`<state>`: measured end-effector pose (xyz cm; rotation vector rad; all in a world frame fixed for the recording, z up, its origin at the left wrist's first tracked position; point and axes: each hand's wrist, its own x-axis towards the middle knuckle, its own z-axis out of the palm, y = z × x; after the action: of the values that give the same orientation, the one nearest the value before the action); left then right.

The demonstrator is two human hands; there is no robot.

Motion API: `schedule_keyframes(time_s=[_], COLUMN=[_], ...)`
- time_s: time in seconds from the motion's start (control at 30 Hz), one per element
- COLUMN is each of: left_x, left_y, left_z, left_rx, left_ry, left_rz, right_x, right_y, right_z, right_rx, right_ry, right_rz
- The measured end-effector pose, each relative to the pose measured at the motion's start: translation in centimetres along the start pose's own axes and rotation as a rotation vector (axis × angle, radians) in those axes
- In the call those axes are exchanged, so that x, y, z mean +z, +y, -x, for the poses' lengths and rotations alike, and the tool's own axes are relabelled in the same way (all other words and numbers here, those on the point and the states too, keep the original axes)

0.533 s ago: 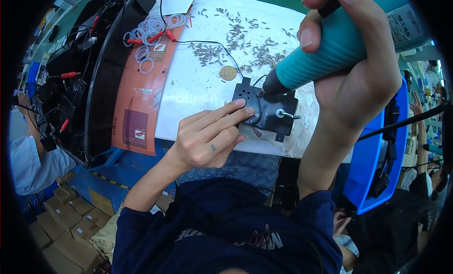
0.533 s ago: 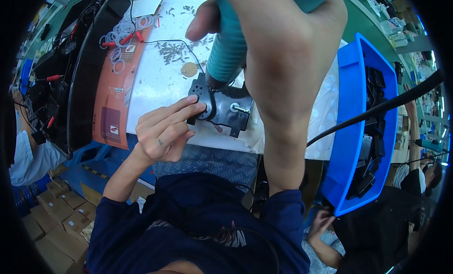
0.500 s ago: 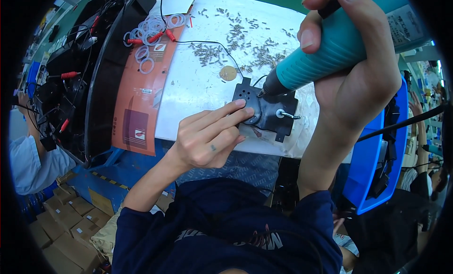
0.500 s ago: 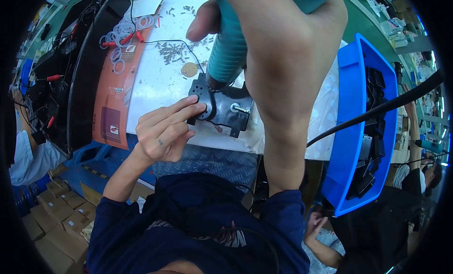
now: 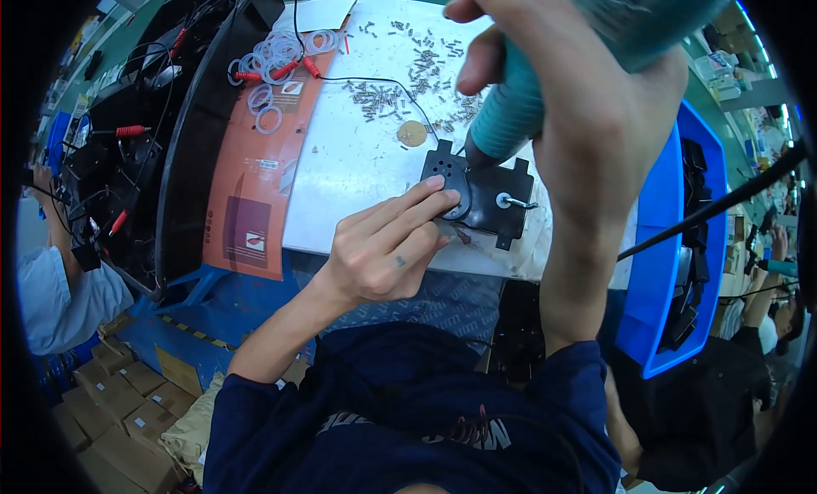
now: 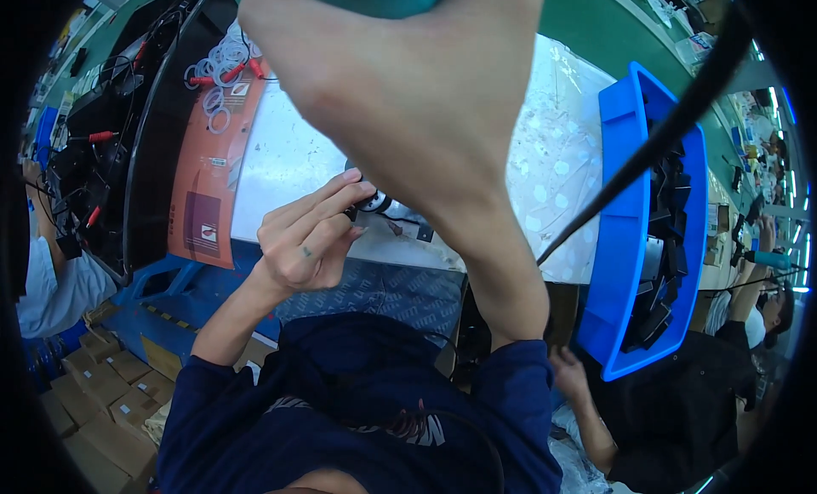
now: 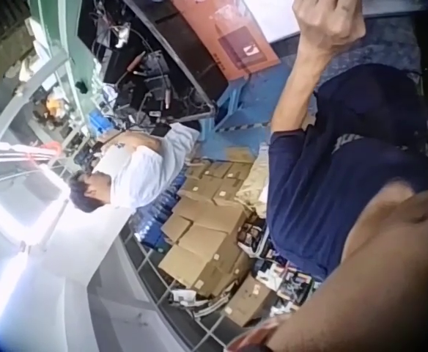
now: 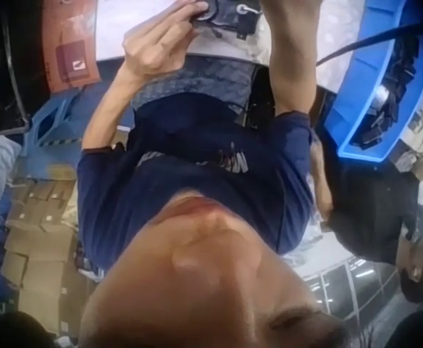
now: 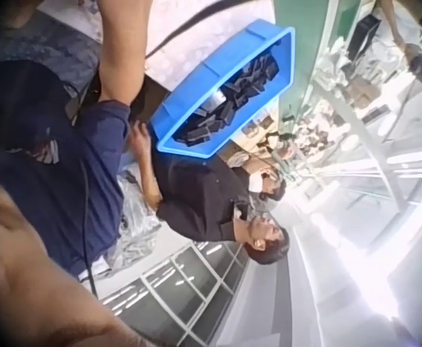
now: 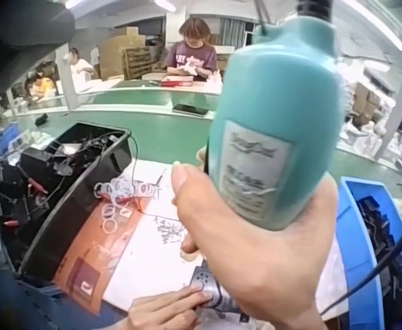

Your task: The person is assembling components of a light fixture using an electric screwdriver on a factory production line.

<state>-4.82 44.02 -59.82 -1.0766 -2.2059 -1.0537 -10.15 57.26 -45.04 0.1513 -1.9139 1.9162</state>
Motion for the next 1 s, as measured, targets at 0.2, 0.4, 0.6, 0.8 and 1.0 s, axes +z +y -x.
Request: schedule_keyframes(time_s=[0.2,0.4,0.6,0.8,1.0], left_x=[0.6,0.9,1.1,0.9,0.0], left_y=[0.4,0.9,1.1,0.9,3.1], left_z=[0.2,0.1,0.1,0.6,-0.2], left_rx=[-0.03,-0.034,-0.019,-0.049,-0.559], left_ry=[0.05,0.091,0.122,0.164,0.357], left_rz=[-0.007,-0.028,-0.012,0.062,0.977], right_x=[0.5,0.8,0.4,-1.6,-7.4], right_y=[0.3,1.4,2.0,2.7,-4.0], right_z=[-0.2,-0.3,-0.2,-0.3,6.3], right_rx=[-0.026,-0.273,-0.464,-0.182,-0.357], right_ry=[-0.109,-0.162,-0.292,-0.362,-0.258], right_rz=[0.039,0.173,0.246,-0.174,-0.613])
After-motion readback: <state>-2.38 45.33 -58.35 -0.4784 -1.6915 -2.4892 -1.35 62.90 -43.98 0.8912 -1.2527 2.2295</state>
